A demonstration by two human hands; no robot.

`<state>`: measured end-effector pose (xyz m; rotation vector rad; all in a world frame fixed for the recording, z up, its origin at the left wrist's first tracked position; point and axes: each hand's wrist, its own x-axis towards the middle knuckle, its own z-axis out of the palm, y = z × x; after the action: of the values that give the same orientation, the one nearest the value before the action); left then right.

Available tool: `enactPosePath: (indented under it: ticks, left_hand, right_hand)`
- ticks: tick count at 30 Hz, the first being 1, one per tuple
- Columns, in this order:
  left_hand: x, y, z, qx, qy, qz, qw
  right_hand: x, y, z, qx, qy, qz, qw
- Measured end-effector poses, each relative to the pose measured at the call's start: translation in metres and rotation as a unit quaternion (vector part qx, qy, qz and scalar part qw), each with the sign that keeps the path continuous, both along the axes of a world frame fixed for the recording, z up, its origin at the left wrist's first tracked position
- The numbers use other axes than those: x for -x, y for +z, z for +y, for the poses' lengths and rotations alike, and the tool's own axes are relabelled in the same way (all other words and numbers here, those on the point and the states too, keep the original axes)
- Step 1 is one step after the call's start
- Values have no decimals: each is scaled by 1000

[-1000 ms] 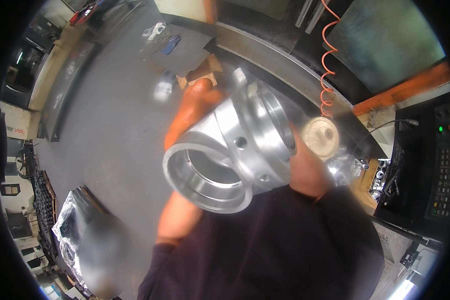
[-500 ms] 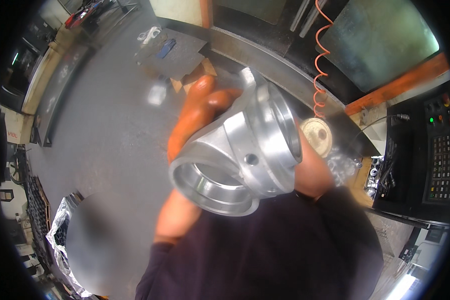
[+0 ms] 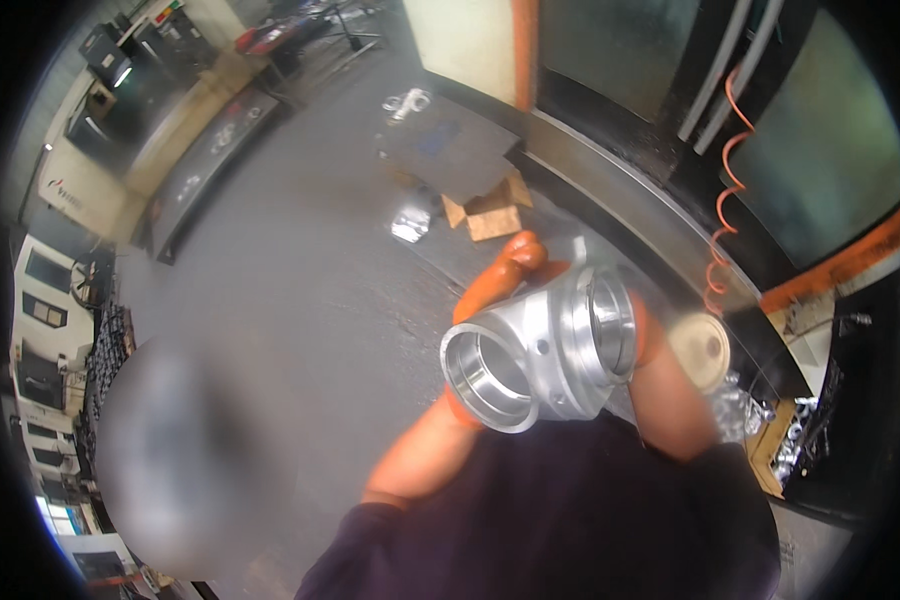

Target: The person measures a cylindrical metal part with a dial gauge, then secures it in a CNC machine chuck using a wrench. After machining, the person removes the part and places it into a wire basket with other finished parts. The person then uses a pneumatic tool to deburr the part's edges.

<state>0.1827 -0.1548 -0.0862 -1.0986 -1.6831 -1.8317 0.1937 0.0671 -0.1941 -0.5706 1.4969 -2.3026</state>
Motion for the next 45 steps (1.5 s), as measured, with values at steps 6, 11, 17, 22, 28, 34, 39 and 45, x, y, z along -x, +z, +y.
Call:
enactPosePath:
  ticks: [6,11,17,22,28,34,39,45]
  left_hand:
    - [12,-33,-43,-82,72,-43,993]
    - [43,-29,-95,-20,-66,-339,938]
    - [133,-137,-135,-64,86,-409,906]
    - [162,-275,-230,74,307,-537,782]
    - [81,-384,-380,217,468,-735,440]
    - [40,-259,-407,193,335,-834,394]
    - [149,-279,-448,115,369,-855,347]
    - [306,-335,-572,83,425,-834,342]
  right_hand:
    - [52,-8,-53,-76,99,-2,992]
    - [92,-14,-59,-283,72,80,953]
    - [146,-116,-6,-480,-49,-85,872]
    - [178,-246,64,-698,48,-158,697]
    - [191,-440,123,-548,101,-441,704]
    - [391,-479,36,-744,270,-183,584]
    - [609,-439,-158,-687,107,-166,699]
    - [779,-345,-348,-677,65,-87,728]
